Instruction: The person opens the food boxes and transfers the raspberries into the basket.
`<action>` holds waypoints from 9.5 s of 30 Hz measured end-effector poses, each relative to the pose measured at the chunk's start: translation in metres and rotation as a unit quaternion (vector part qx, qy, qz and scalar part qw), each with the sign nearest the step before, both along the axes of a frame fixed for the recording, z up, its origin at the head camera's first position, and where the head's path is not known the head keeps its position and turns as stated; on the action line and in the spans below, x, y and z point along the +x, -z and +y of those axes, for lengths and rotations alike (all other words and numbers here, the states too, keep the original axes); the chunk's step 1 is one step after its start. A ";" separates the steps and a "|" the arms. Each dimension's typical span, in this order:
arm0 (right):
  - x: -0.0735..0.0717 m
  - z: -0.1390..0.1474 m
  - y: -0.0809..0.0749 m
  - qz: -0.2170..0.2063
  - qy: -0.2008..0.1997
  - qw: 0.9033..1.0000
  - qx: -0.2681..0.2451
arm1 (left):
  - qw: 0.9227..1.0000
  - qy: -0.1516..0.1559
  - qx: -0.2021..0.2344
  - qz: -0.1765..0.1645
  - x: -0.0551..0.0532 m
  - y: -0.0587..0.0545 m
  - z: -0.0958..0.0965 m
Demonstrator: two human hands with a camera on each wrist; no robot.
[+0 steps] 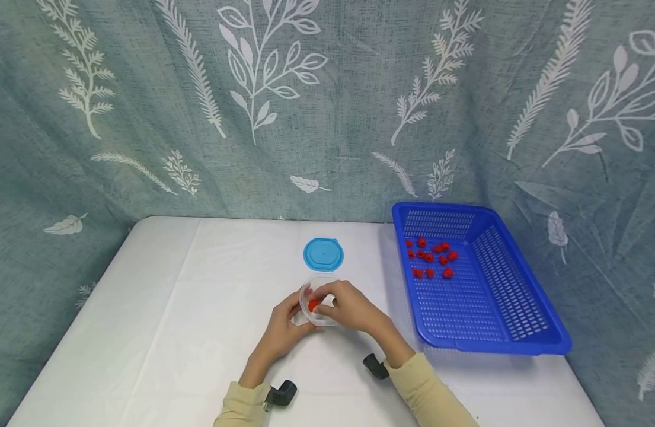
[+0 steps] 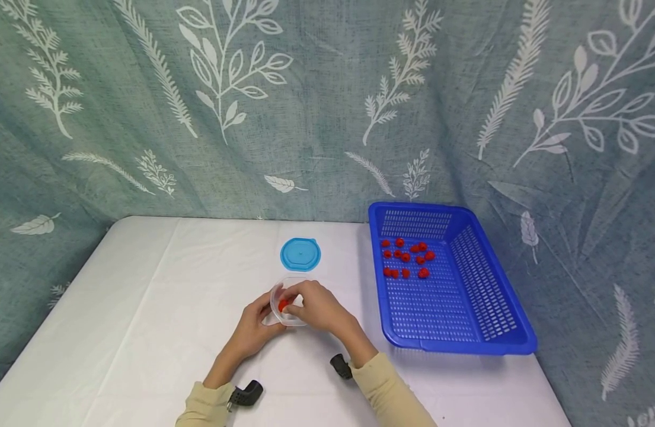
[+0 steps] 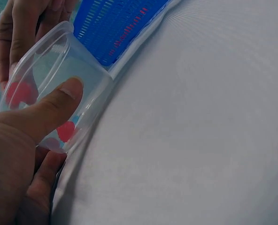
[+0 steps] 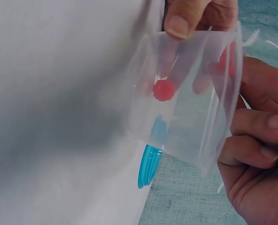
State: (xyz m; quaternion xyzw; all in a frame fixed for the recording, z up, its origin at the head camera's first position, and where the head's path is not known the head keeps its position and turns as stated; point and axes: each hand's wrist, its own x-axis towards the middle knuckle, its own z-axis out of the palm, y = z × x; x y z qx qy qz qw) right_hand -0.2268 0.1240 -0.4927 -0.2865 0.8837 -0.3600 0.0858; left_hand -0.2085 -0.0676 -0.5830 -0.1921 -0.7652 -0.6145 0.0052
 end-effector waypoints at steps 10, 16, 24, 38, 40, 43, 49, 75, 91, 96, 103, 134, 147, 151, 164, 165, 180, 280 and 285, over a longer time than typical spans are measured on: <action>0.012 0.010 -0.009 -0.001 0.020 0.999 -0.040 | 1.000 -0.009 -0.004 0.002 0.000 0.003 0.001; 0.022 0.016 -0.025 -0.013 0.053 0.996 -0.067 | 1.000 -0.013 -0.019 0.000 0.001 0.001 0.001; 0.033 0.030 -0.053 -0.004 0.080 0.992 -0.098 | 0.999 -0.026 -0.030 -0.006 0.000 0.003 0.002; 0.020 0.081 -0.131 -0.006 0.103 0.976 -0.192 | 1.000 -0.019 -0.017 -0.004 0.001 0.003 0.003; 0.012 0.093 -0.137 0.003 0.111 0.975 -0.193 | 1.000 -0.017 -0.013 0.001 0.001 0.003 0.002; -0.002 0.112 -0.138 0.007 0.125 0.973 -0.194 | 1.000 -0.013 -0.005 0.004 0.001 0.003 0.002; -0.037 0.150 -0.124 0.012 0.163 0.969 -0.187 | 1.000 -0.014 -0.009 -0.007 0.000 0.003 0.002; -0.103 0.238 -0.009 -0.013 0.315 0.948 -0.033 | 1.000 -0.009 -0.015 -0.007 0.001 0.002 0.001; -0.110 0.244 0.013 0.024 0.326 0.944 0.033 | 1.000 -0.011 -0.016 0.000 0.001 0.002 -0.001; -0.110 0.242 0.011 0.018 0.337 0.941 0.039 | 1.000 -0.012 -0.015 -0.011 0.002 0.001 -0.001; -0.107 0.241 0.004 -0.004 0.353 0.935 0.038 | 1.000 -0.010 -0.008 -0.013 0.002 0.001 0.000; -0.053 0.140 -0.111 0.057 0.233 0.969 -0.061 | 1.000 -0.016 -0.018 -0.019 0.001 0.002 0.001; -0.021 0.059 -0.082 0.050 0.128 0.984 -0.113 | 1.000 -0.005 -0.011 -0.013 0.000 0.000 -0.001; -0.014 0.041 -0.062 0.038 0.105 0.987 -0.119 | 1.000 -0.004 -0.011 -0.008 0.000 0.000 -0.001; -0.012 0.014 -0.025 0.038 0.068 0.997 -0.027 | 1.000 0.003 0.002 0.009 -0.003 0.003 -0.001; -0.012 0.012 -0.023 0.044 0.067 0.997 -0.006 | 1.000 0.003 0.001 0.009 -0.002 0.004 -0.001; -0.019 -0.003 -0.001 0.074 0.064 0.987 0.128 | 1.000 0.001 -0.011 0.002 -0.001 0.001 -0.002; 0.004 0.068 -0.102 0.061 0.128 0.965 -0.219 | 0.999 -0.027 0.000 -0.018 0.000 0.000 0.002; -0.009 0.102 -0.105 0.060 0.158 0.964 -0.204 | 0.999 -0.029 0.013 -0.024 0.000 0.001 0.002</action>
